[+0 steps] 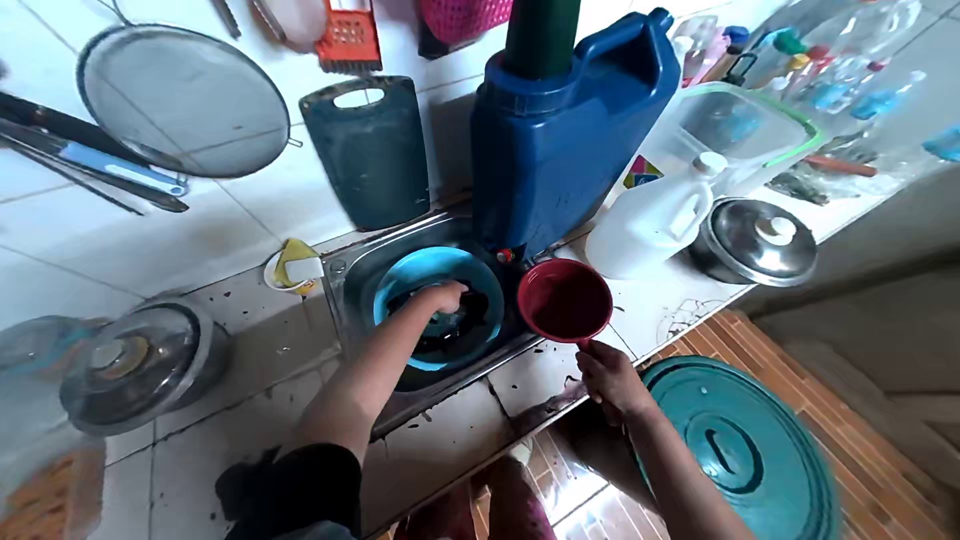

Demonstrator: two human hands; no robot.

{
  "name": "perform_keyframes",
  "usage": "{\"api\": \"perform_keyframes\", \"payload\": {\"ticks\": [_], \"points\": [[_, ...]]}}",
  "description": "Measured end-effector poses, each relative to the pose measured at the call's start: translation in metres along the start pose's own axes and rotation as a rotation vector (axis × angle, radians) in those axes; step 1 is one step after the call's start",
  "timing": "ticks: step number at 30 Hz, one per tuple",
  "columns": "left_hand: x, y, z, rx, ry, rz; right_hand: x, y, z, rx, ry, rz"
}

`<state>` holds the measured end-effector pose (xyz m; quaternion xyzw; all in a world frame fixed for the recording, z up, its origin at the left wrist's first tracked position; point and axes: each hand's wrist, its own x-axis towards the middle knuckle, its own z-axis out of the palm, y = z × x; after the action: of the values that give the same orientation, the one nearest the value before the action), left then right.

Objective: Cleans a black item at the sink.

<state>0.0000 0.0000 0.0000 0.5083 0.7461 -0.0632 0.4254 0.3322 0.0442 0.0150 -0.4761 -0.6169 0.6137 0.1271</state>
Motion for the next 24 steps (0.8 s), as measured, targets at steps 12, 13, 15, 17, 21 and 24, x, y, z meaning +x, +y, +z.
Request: {"api": "perform_keyframes", "payload": {"ticks": [12, 13, 15, 17, 21, 24], "points": [[0.012, 0.01, 0.002, -0.298, 0.113, -0.116, 0.014, -0.061, 0.012, -0.375, -0.247, 0.003], [0.012, 0.01, 0.005, -0.336, 0.118, -0.124, 0.014, -0.066, 0.017, -0.332, -0.265, 0.002], [-0.006, 0.02, 0.006, -0.584, 0.112, -0.154, 0.015, -0.073, 0.022, -0.216, -0.289, 0.001], [-0.017, 0.022, 0.009, -0.807, 0.148, -0.191, 0.014, -0.076, 0.02, -0.109, -0.305, 0.008], [-0.021, 0.003, 0.016, -1.022, 0.075, -0.168, 0.012, -0.076, 0.006, -0.044, -0.309, 0.015], [-0.018, -0.027, 0.024, -1.216, -0.051, -0.066, 0.011, -0.069, -0.004, -0.095, -0.284, 0.009]]}}
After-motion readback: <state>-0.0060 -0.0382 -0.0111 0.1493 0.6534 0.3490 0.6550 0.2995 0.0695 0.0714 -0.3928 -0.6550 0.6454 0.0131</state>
